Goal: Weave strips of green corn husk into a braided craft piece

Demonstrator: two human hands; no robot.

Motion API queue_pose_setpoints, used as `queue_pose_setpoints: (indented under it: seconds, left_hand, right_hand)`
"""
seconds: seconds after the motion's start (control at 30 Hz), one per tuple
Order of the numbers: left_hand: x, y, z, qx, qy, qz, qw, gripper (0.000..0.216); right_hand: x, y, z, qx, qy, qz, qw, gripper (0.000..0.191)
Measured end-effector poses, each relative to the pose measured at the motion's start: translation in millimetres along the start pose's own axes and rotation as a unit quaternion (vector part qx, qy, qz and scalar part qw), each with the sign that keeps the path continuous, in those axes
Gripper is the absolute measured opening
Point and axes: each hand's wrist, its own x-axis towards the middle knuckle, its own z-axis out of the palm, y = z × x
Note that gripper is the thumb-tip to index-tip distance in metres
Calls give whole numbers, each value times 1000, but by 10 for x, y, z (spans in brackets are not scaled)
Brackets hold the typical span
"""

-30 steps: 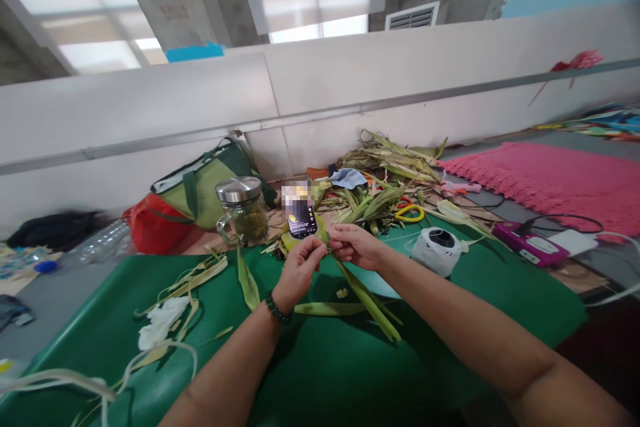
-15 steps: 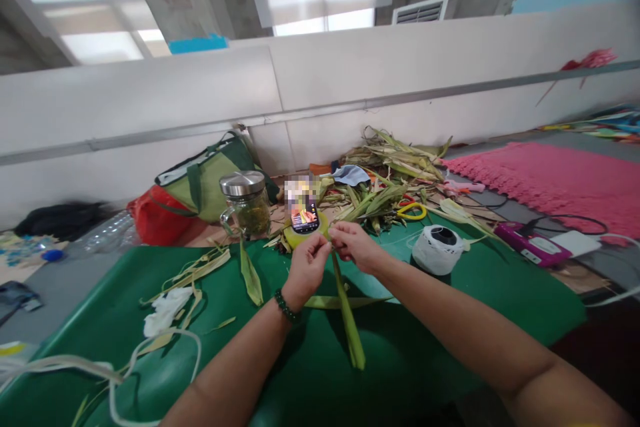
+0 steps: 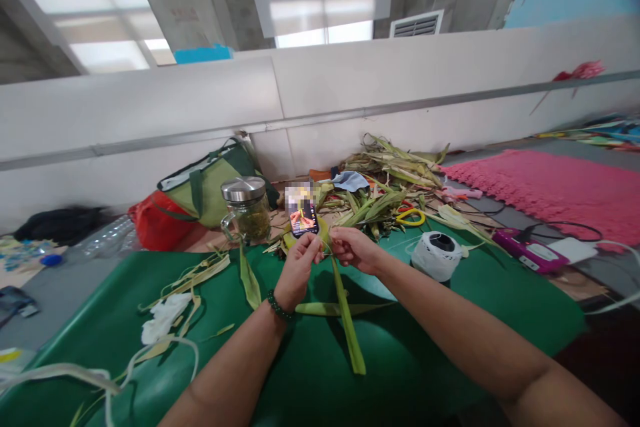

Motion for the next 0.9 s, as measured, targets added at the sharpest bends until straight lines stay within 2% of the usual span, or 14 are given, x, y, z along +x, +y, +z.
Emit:
queue_pose_setpoints:
  seconds: [0.13,0.2,0.27,0.37,0.43,0.57,0.63,0.77,0.9]
  left_hand:
    - [4,21,-44,17,2,17,1000,35]
    - [-7,17,-43,16,-7,22,1000,32]
    - [-25,-2,-22,33,-13,28,999,30]
    - [-54,-46,24,93,-19,50,994,47]
    - [-62,-74,44,112,-39,55,991,50]
    - [-36,-128,26,72,-91,29,993,31]
    - [-10,-164,-2,93,-98,35,990,19]
    - [34,-220,-55,141,-71,47,986,5]
    - [50,-210,-81,166,-45,10,985,7]
  right_hand:
    - [-11,14,-4,-119,-44,-63,990,17]
    - [-4,39,-11,-176,-49,-98,978,26]
    - [6,57,-23,-148,-36,-105,983,35]
    - [13,60,-38,-62,-35,-87,994,37]
    - [9,51,-41,-39,-48,-75,995,38]
    - [-6,27,-44,-33,-57,-55,996,36]
    - [-10,15,-56,-40,-59,-48,996,32]
    - [-16,-23,-95,-71,-67,-60,993,27]
    - [-49,-99,-137,-79,-66,-97,990,28]
